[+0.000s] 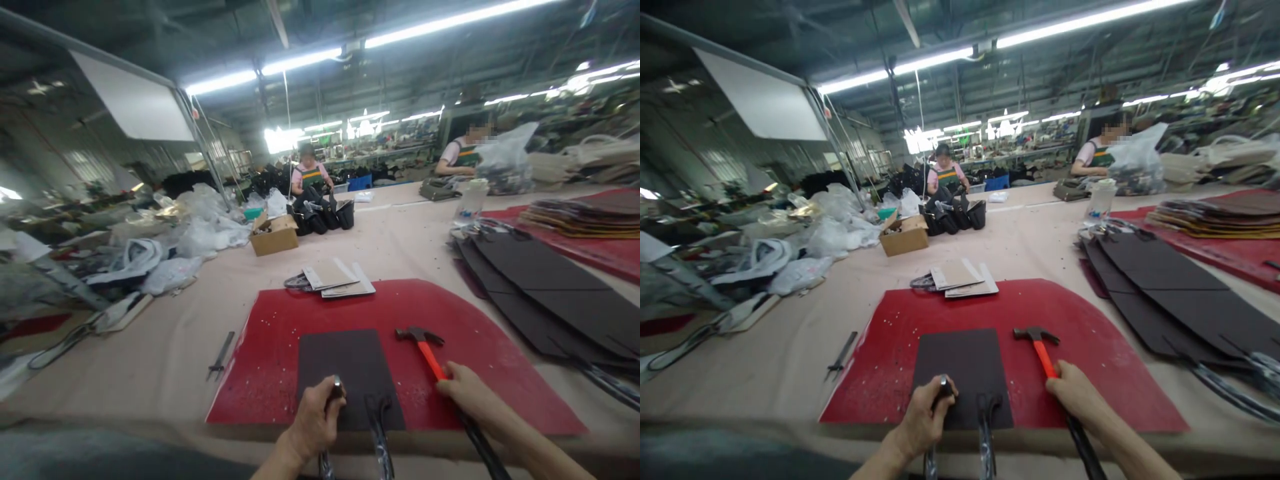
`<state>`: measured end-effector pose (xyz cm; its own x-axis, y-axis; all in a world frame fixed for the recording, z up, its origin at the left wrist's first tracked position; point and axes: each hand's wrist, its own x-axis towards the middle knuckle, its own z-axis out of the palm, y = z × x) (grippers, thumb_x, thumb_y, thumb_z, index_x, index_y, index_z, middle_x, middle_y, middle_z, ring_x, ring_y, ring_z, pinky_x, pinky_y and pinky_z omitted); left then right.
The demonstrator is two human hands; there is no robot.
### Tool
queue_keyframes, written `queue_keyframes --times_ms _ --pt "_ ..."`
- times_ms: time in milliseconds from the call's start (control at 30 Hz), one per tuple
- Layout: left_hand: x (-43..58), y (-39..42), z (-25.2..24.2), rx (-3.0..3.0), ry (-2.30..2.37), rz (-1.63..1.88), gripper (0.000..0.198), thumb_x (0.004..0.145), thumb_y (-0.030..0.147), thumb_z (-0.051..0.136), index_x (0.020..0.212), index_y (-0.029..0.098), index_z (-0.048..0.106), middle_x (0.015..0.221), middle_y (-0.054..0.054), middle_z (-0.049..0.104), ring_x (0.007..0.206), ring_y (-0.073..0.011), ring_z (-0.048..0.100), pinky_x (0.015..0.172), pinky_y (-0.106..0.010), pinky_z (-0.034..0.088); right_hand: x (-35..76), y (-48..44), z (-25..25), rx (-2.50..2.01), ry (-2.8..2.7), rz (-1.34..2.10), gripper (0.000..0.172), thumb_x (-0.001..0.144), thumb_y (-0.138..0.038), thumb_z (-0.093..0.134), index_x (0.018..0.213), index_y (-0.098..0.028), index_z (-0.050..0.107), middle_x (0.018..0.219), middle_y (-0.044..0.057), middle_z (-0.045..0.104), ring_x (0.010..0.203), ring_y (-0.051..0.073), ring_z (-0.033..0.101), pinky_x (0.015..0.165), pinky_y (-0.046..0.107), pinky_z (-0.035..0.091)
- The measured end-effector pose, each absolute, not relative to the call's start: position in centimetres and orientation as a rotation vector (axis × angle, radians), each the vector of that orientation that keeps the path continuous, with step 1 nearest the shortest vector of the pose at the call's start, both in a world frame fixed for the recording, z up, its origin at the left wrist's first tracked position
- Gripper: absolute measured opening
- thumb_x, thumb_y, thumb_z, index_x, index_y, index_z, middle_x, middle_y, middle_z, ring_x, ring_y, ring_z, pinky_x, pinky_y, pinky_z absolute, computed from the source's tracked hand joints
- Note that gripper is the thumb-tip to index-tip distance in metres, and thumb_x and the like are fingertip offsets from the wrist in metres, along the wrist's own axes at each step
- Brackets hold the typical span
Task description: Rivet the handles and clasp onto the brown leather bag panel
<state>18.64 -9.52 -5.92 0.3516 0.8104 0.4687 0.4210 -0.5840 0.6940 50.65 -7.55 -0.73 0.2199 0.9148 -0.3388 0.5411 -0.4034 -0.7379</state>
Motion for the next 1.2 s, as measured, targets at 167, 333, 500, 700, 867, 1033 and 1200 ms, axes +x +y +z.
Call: queue_keyframes --times_ms 167,333,500,700,867,1033,1200 --pt "18.6 -9.6 -5.4 2.162 1.084 1.146 0.011 0.09 0.016 0.048 0.096 0.021 0.057 0.081 -0.004 0.068 0.072 -0.0158 0.067 0.069 -0.025 0.053 49.0 -8.0 1.5 -1.685 -0.862 1.625 0.005 0.079 -0.023 0.047 0.076 -0.021 0.043 0.059 -0.007 0.037 0.041 0.006 0.029 0.043 0.019 0.026" --pt "18.1 -9.5 -6.0 2.115 1.092 1.119 0.012 0.09 0.016 0.051 0.098 0.021 0.058 0.087 -0.005 0.07 0.076 -0.0164 0.069 0.072 -0.026 0.054 45.7 -11.2 5.9 -1.581 -1.331 1.148 0.038 0.09 -0.06 0.042 0.08 -0.024 0.045 0.056 -0.006 0.042 0.04 0.009 0.032 0.04 0.023 0.025" --pt "17.9 -9.4 -6.7 2.121 1.119 1.113 0.012 0.09 0.016 0.053 0.1 0.021 0.06 0.088 -0.004 0.071 0.077 -0.0161 0.07 0.073 -0.025 0.055 42.8 -13.1 8.9 -1.514 -2.02 0.398 0.03 0.095 -0.046 0.038 0.075 -0.025 0.04 0.054 -0.001 0.049 0.044 0.013 0.041 0.049 0.028 0.024" --pt "17.9 -9.4 -6.5 2.143 1.114 1.158 0.011 0.088 0.016 0.055 0.097 0.02 0.06 0.084 -0.004 0.071 0.073 -0.016 0.07 0.069 -0.024 0.054 41.2 -13.6 10.5 -1.488 -2.149 0.195 0.028 0.098 -0.041 0.036 0.075 -0.025 0.04 0.052 -0.002 0.047 0.041 0.012 0.037 0.048 0.028 0.021" --pt "17.7 -9.4 -6.4 2.18 1.13 1.141 0.01 0.089 0.019 0.055 0.097 0.02 0.06 0.08 -0.004 0.07 0.069 -0.0159 0.068 0.066 -0.024 0.054 41.5 -14.2 9.4 -1.555 -2.18 0.241 0.026 0.096 -0.04 0.036 0.076 -0.024 0.043 0.05 -0.002 0.045 0.039 0.013 0.035 0.047 0.029 0.019" --pt "17.6 -9.4 -6.7 2.139 1.094 1.171 0.012 0.089 0.018 0.055 0.1 0.02 0.061 0.088 -0.005 0.072 0.076 -0.0169 0.071 0.071 -0.025 0.056 44.2 -13.1 6.1 -1.805 -2.12 0.579 0.03 0.094 -0.046 0.038 0.073 -0.024 0.041 0.054 -0.002 0.047 0.045 0.013 0.038 0.051 0.029 0.02" --pt "17.4 -9.3 -6.7 2.093 1.06 1.185 0.017 0.091 0.019 0.056 0.107 0.019 0.062 0.092 -0.006 0.073 0.083 -0.0164 0.072 0.078 -0.027 0.057 47.5 -10.0 1.6 -1.959 -1.817 0.937 0.036 0.093 -0.046 0.035 0.066 -0.024 0.043 0.054 -0.002 0.047 0.049 0.013 0.044 0.052 0.027 0.031"
